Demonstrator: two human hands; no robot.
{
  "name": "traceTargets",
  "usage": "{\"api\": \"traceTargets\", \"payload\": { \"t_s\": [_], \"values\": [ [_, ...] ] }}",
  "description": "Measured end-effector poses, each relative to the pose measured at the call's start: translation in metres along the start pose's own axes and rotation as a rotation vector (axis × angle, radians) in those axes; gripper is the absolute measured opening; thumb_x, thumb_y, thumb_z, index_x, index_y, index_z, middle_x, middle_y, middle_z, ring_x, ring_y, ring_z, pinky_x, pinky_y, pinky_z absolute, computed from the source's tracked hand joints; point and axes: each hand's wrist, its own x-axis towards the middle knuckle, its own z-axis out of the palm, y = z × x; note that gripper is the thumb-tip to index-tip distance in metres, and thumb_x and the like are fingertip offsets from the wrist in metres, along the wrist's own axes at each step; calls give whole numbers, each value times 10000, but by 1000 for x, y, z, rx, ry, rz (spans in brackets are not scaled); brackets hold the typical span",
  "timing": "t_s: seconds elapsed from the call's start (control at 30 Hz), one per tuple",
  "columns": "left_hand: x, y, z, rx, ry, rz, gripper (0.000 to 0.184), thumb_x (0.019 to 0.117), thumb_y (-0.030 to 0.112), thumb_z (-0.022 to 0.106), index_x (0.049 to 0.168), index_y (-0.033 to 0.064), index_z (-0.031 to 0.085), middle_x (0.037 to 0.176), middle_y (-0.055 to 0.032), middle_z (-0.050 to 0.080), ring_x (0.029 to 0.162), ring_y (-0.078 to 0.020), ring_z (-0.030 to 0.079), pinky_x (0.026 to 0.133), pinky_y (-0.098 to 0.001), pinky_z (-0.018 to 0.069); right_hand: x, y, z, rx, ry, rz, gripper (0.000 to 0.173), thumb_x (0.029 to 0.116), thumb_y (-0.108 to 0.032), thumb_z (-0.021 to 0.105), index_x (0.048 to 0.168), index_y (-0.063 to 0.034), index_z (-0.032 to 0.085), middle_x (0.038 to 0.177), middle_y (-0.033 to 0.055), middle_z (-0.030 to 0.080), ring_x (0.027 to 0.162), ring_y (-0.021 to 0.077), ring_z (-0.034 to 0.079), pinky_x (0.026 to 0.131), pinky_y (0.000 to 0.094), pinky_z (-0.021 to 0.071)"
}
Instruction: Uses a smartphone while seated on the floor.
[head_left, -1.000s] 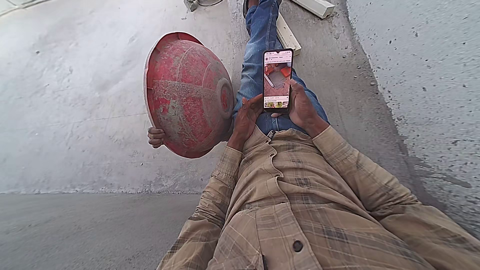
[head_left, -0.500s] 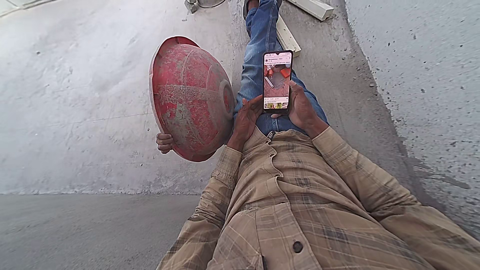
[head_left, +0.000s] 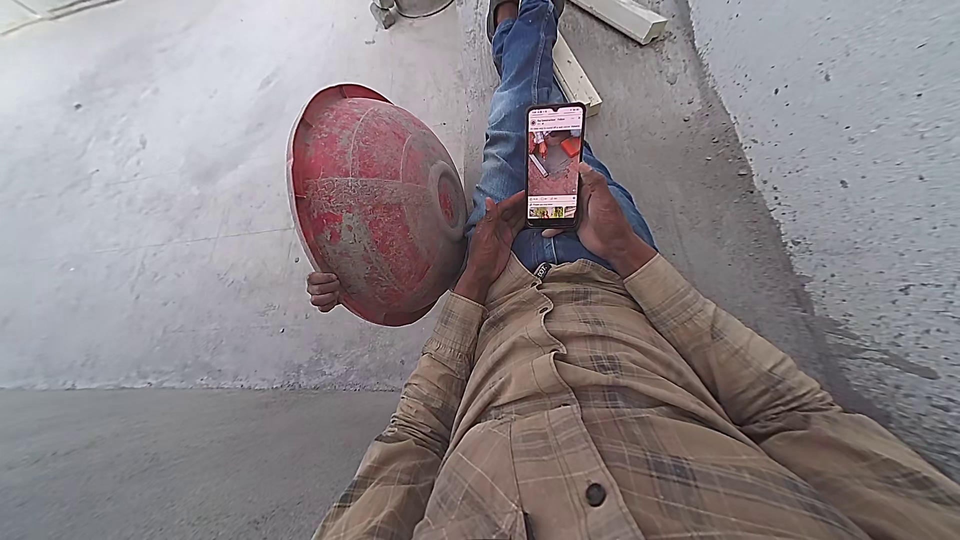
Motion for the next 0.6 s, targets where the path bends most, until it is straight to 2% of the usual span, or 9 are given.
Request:
{"api": "traceTargets", "payload": {
  "t_s": [0.6],
  "values": [
    [0,1,2,19,-2,4,700,1074,560,155,1399,91,561,1346,-79,639,1210,-170,629,1067,-340,486,-3,-4,4,-10,8,10,573,1094,-504,180,1378,-125,503,1209,109,676,1004,258,712,630,430,629]
  ]
}}
